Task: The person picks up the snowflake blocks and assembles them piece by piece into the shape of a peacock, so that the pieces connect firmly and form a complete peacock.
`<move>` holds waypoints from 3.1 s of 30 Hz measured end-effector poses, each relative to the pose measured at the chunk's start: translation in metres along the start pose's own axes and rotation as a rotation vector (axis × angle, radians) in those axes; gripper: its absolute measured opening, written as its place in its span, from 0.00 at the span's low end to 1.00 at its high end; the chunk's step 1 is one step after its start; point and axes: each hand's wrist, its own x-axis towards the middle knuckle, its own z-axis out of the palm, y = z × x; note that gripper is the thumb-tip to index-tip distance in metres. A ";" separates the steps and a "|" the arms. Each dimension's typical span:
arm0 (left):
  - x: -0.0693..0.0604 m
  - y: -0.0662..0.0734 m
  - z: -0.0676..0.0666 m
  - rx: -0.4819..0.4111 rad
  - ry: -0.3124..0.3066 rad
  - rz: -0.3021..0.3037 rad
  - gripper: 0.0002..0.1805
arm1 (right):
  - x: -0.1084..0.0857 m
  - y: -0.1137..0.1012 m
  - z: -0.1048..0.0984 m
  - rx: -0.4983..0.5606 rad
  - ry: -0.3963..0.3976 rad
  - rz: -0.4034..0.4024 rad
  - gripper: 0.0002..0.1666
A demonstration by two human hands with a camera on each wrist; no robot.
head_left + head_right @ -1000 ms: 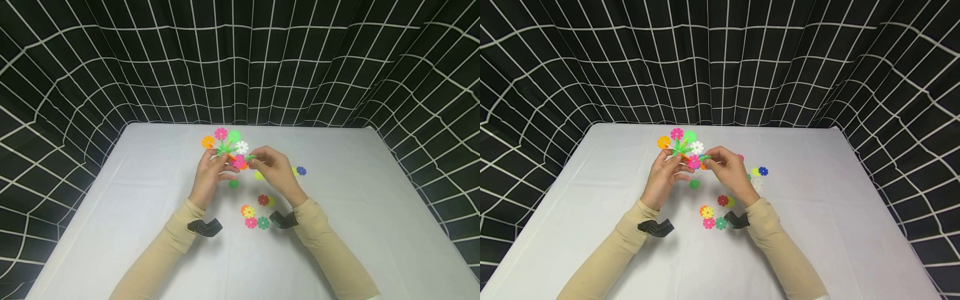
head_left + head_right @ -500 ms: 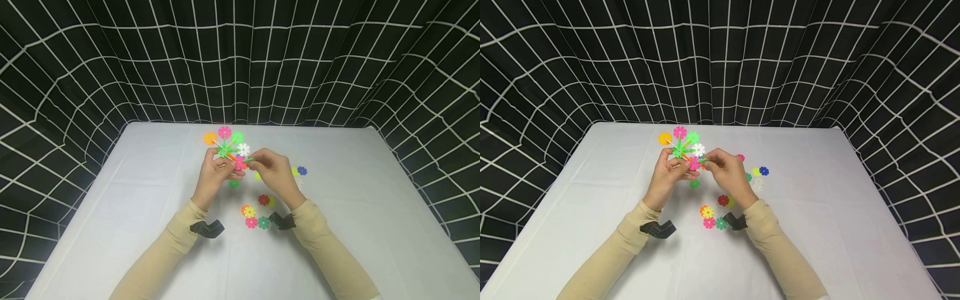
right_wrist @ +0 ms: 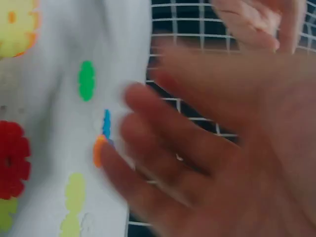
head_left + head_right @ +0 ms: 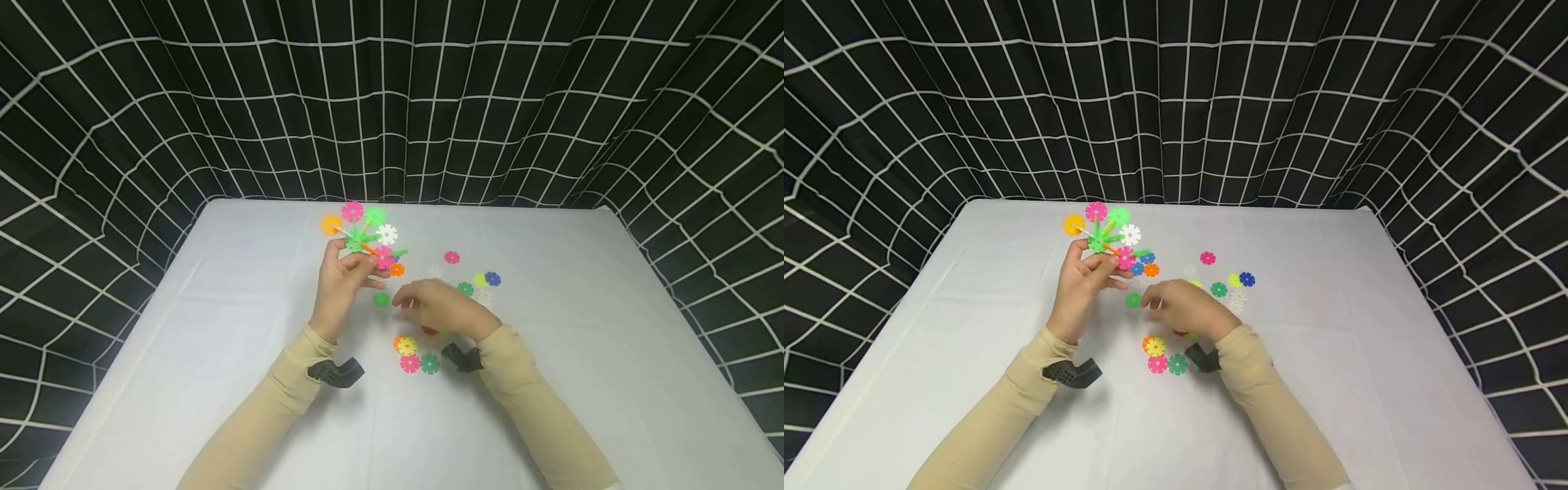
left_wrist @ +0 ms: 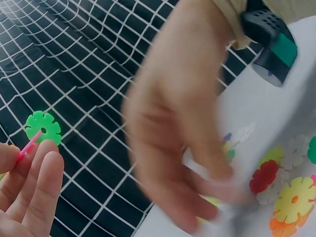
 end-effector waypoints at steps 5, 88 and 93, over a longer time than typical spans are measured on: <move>0.001 0.002 -0.001 -0.010 0.020 0.014 0.16 | 0.002 0.003 0.021 -0.117 -0.180 0.017 0.21; -0.004 -0.007 0.007 -0.021 -0.010 0.030 0.14 | 0.000 -0.028 0.016 0.168 0.785 -0.426 0.09; -0.003 -0.005 0.003 0.006 0.026 0.055 0.27 | 0.000 -0.029 0.017 0.165 0.784 -0.408 0.09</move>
